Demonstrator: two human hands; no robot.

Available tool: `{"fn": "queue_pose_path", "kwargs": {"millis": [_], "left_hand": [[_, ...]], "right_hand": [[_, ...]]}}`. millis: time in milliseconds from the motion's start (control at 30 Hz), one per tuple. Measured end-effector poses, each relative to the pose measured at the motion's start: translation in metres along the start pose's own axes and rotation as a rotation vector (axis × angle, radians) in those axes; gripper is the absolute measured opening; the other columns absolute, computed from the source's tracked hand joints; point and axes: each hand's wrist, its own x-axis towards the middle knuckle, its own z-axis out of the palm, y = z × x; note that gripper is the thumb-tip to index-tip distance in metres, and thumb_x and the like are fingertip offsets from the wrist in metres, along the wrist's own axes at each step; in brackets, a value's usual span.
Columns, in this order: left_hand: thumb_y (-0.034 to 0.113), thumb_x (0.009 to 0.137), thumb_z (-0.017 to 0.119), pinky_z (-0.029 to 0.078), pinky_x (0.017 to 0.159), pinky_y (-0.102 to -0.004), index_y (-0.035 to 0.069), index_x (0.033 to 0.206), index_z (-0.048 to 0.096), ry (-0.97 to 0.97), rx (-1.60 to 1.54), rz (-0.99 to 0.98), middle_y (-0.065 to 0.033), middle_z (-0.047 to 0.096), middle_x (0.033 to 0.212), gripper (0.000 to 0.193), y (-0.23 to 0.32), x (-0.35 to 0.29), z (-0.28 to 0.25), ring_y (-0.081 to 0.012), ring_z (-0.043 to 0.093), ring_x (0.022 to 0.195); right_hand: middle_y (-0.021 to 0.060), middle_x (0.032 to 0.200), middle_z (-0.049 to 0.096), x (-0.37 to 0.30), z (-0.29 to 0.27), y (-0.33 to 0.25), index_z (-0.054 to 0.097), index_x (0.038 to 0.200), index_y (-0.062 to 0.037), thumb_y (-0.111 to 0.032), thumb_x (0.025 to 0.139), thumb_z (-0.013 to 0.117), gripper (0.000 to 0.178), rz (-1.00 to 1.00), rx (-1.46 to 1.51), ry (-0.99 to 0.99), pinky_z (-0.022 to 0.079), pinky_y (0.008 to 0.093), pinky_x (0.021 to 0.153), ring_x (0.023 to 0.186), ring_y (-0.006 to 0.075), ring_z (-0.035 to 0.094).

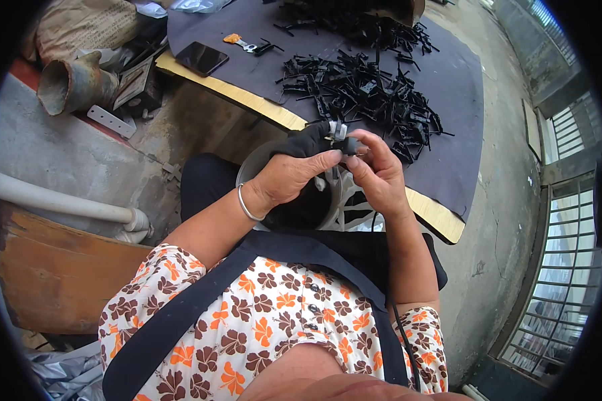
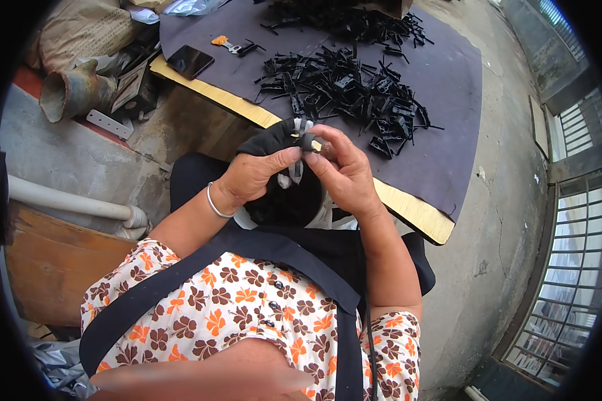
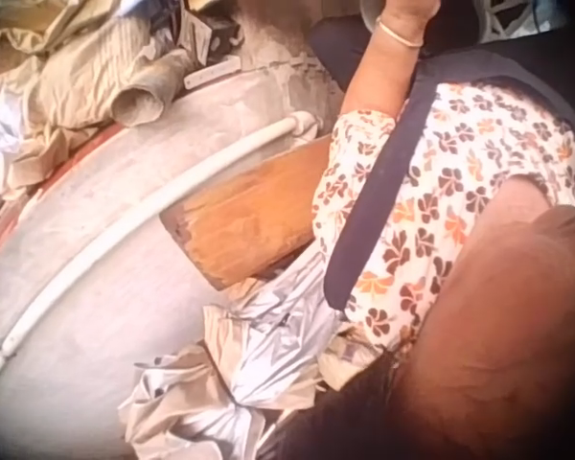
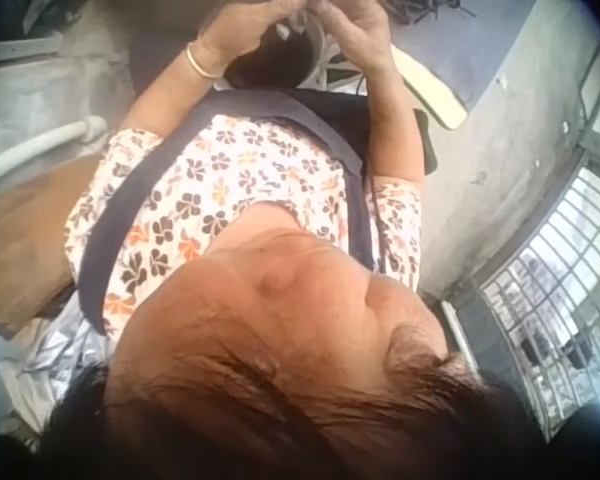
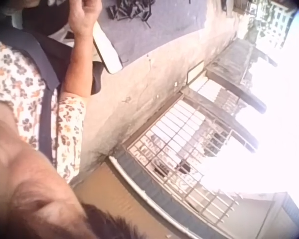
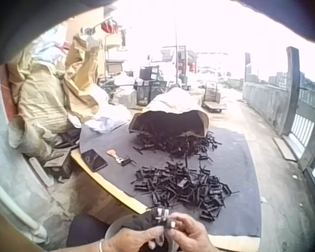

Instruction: Assembling small mechanical components by inserting metal pins into black plastic housings at a factory workstation.

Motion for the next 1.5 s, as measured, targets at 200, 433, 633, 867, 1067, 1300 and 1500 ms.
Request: {"fn": "queue_pose_path", "kwargs": {"millis": [200, 433, 633, 867, 1067, 1300, 1500], "left_hand": [[0.011, 0.088, 0.058, 0.044, 0.076, -0.0199, 0.002, 0.107, 0.057, 0.044, -0.244, -0.164, -0.0019, 0.061, 0.097, 0.022, 0.005, -0.003, -0.004, -0.0068, 0.055, 0.085], [0.007, 0.083, 0.057, 0.045, 0.068, -0.0211, 0.001, 0.114, 0.054, -0.090, 0.391, 0.072, -0.0032, 0.060, 0.089, 0.031, 0.023, -0.009, 0.008, -0.0073, 0.054, 0.077], [0.011, 0.085, 0.056, 0.047, 0.059, -0.0226, -0.001, 0.112, 0.057, 0.050, -0.411, -0.434, -0.0032, 0.063, 0.088, 0.029, 0.017, -0.014, 0.000, -0.0092, 0.059, 0.071], [0.013, 0.085, 0.062, 0.046, 0.058, -0.0224, 0.002, 0.094, 0.064, 0.182, -0.294, -0.482, -0.0004, 0.063, 0.082, 0.015, 0.005, -0.014, -0.002, -0.0083, 0.058, 0.068], [0.011, 0.084, 0.063, 0.049, 0.067, -0.0241, 0.000, 0.096, 0.064, 0.134, -0.448, -0.492, -0.0034, 0.064, 0.087, 0.016, 0.006, -0.016, -0.004, -0.0112, 0.060, 0.075], [0.010, 0.088, 0.058, 0.046, 0.077, -0.0234, -0.001, 0.100, 0.064, 0.129, -0.379, -0.367, -0.0057, 0.063, 0.098, 0.018, -0.008, -0.029, 0.003, -0.0123, 0.059, 0.089], [0.020, 0.089, 0.054, 0.043, 0.070, -0.0324, 0.000, 0.092, 0.053, 0.164, 0.847, 0.302, -0.0105, 0.055, 0.082, 0.020, -0.017, -0.041, -0.012, -0.0223, 0.053, 0.076]], "right_hand": [[-0.0038, 0.079, 0.053, -0.003, 0.001, 0.001, 0.048, 0.120, -0.0045, -0.009, 0.086, 0.059, 0.037, 0.007, -0.080, -0.043, 0.029, 0.0151, 0.051, 0.060, 0.0004, 0.038], [-0.0053, 0.071, 0.044, -0.005, 0.005, -0.006, 0.052, 0.096, -0.0035, -0.008, 0.091, 0.052, 0.007, 0.041, 0.048, 0.128, 0.026, 0.0169, 0.046, 0.054, 0.0016, 0.035], [-0.0027, 0.075, 0.049, -0.009, 0.002, -0.004, 0.052, 0.092, -0.0024, -0.006, 0.091, 0.051, 0.004, -0.104, -0.254, 0.022, 0.035, 0.0180, 0.053, 0.061, 0.0035, 0.042], [0.0067, 0.073, 0.053, -0.003, 0.006, 0.000, 0.052, 0.092, 0.0002, 0.003, 0.083, 0.053, 0.010, -0.478, -0.704, 0.094, 0.041, 0.0237, 0.055, 0.059, 0.0140, 0.050], [0.0064, 0.073, 0.053, -0.010, 0.003, -0.011, 0.054, 0.094, -0.0017, 0.001, 0.077, 0.059, 0.018, -0.373, -0.663, -0.022, 0.038, 0.0256, 0.050, 0.055, 0.0138, 0.048], [0.0077, 0.073, 0.057, -0.011, 0.023, -0.001, 0.052, 0.096, -0.0014, -0.001, 0.072, 0.068, 0.029, -0.487, -0.725, -0.064, 0.045, 0.0277, 0.052, 0.057, 0.0196, 0.055], [0.0036, 0.068, 0.055, -0.019, 0.040, 0.008, 0.053, 0.091, -0.0020, 0.003, 0.074, 0.065, 0.021, -0.336, -0.640, -0.054, 0.039, 0.0222, 0.046, 0.051, 0.0106, 0.048]]}}
